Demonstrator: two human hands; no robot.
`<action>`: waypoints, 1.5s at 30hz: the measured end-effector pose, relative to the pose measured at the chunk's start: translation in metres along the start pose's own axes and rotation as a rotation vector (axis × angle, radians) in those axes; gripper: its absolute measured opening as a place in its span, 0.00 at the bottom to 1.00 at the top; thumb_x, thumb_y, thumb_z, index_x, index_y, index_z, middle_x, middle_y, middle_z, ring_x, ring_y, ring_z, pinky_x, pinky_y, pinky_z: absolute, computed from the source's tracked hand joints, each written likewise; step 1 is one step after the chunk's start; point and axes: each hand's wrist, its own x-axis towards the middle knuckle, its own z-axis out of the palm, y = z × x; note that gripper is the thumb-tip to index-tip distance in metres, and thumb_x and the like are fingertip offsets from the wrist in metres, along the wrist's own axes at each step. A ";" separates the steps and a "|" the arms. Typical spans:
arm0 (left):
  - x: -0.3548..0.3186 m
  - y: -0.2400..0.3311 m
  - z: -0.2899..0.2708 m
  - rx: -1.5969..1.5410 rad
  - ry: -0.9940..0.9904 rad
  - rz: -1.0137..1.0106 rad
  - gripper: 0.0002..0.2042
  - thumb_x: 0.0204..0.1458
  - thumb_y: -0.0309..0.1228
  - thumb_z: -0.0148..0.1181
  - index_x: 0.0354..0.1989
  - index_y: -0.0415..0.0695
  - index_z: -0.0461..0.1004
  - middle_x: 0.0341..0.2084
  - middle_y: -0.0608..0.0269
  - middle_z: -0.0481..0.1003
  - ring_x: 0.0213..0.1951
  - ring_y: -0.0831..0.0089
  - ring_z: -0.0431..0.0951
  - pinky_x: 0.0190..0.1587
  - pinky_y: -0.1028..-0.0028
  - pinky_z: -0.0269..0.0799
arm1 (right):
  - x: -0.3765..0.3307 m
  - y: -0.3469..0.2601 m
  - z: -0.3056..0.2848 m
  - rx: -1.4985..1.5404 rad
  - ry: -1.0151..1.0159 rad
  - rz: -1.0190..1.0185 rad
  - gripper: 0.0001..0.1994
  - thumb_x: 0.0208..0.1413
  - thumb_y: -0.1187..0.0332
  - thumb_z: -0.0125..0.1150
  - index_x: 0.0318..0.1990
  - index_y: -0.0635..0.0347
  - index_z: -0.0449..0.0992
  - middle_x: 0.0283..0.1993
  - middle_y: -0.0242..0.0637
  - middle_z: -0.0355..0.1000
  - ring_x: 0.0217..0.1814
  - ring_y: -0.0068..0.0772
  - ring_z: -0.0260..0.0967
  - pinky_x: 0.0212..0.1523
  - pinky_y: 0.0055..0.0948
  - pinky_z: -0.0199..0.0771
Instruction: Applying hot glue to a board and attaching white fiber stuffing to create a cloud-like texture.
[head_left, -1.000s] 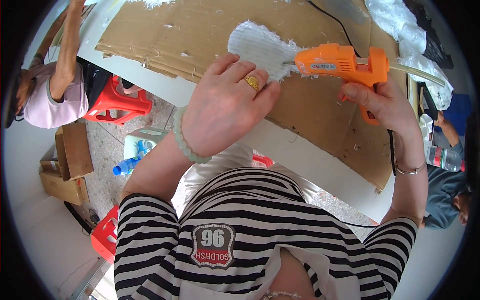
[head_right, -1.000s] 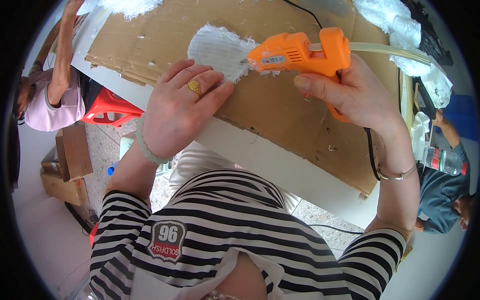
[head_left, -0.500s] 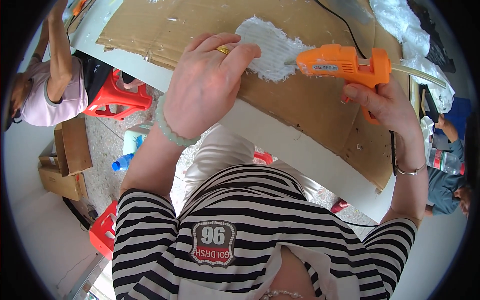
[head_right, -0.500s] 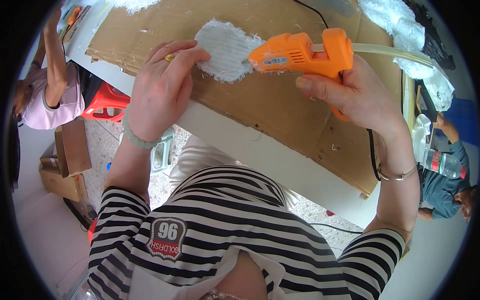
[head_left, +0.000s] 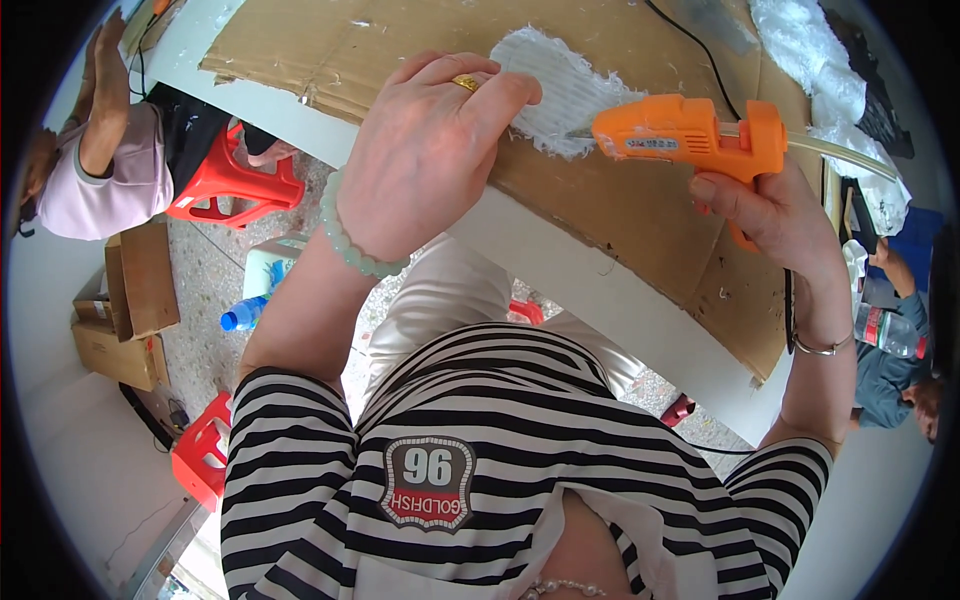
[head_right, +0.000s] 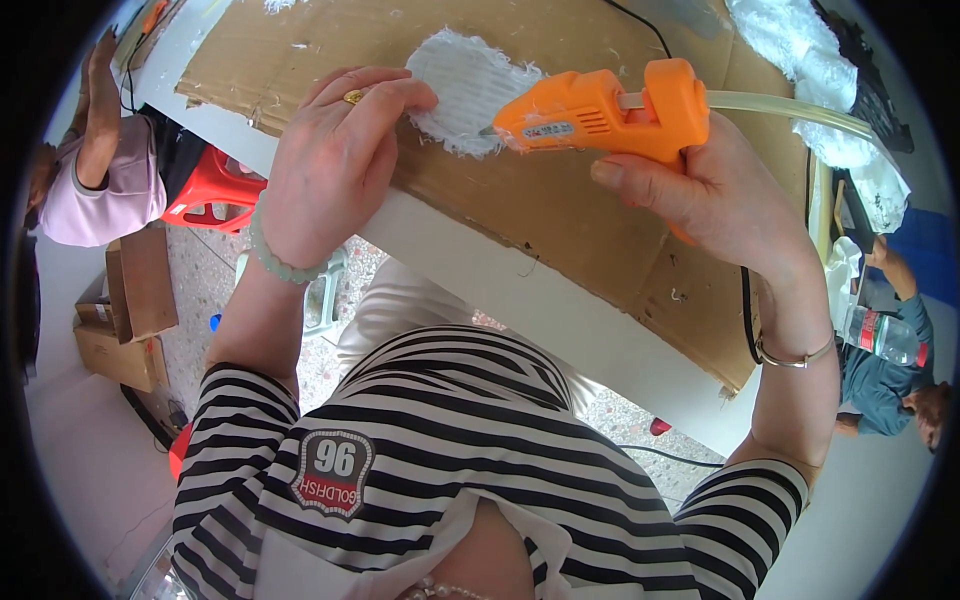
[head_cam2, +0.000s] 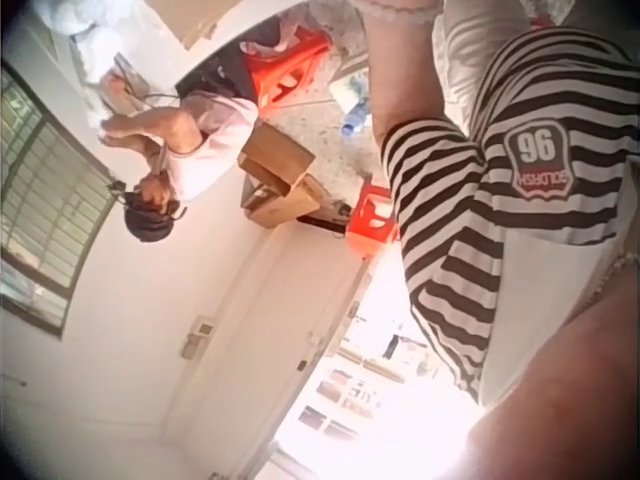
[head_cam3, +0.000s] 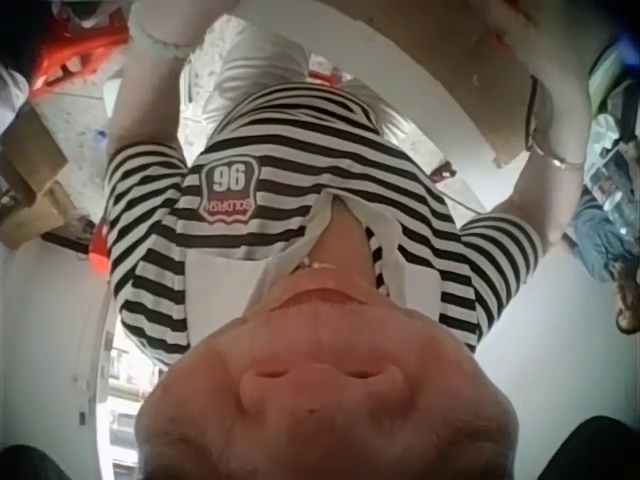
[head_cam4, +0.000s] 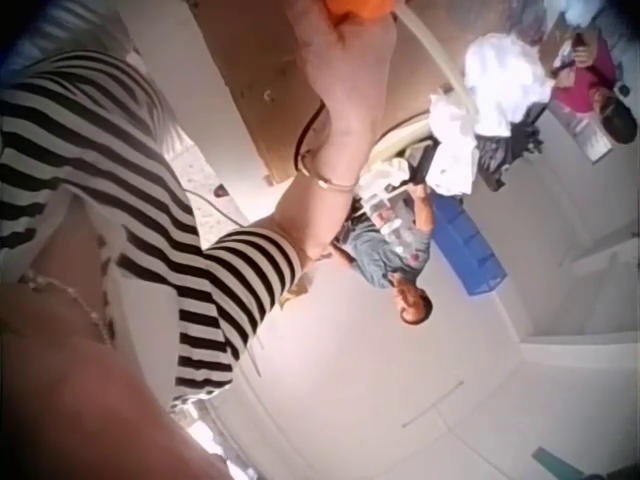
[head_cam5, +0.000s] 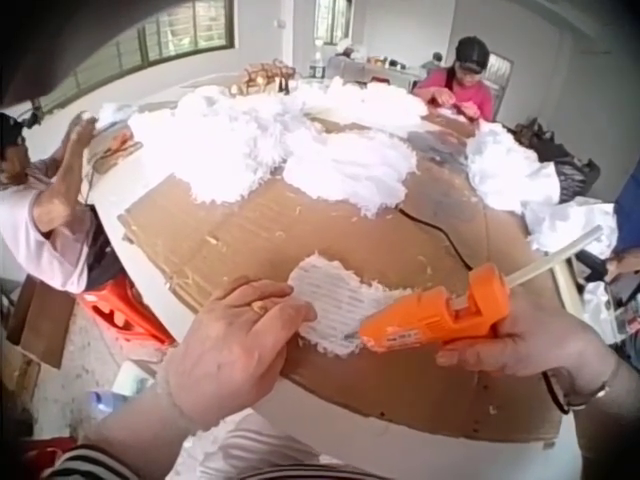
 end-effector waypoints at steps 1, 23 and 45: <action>0.000 0.000 0.000 -0.023 0.004 -0.005 0.17 0.34 0.16 0.55 0.37 0.41 0.70 0.15 0.59 0.71 0.35 0.57 0.77 0.47 0.62 0.67 | 0.000 -0.002 0.000 -0.028 -0.010 0.021 0.16 0.54 0.66 0.61 0.48 0.62 0.68 0.32 0.27 0.67 0.33 0.17 0.64 0.35 0.18 0.65; 0.000 -0.004 -0.005 -0.199 -0.015 -0.108 0.14 0.40 0.14 0.50 0.37 0.42 0.69 0.20 0.57 0.73 0.29 0.57 0.75 0.42 0.61 0.69 | 0.018 -0.014 0.017 -0.054 0.000 -0.038 0.15 0.53 0.66 0.61 0.45 0.62 0.69 0.28 0.27 0.67 0.27 0.16 0.63 0.27 0.18 0.63; -0.015 0.014 -0.010 -0.122 -0.004 -0.043 0.13 0.35 0.18 0.56 0.33 0.40 0.71 0.24 0.60 0.75 0.35 0.62 0.77 0.44 0.65 0.68 | 0.033 -0.019 0.019 -0.165 0.008 -0.005 0.12 0.55 0.62 0.57 0.39 0.61 0.72 0.23 0.26 0.65 0.23 0.14 0.58 0.22 0.18 0.58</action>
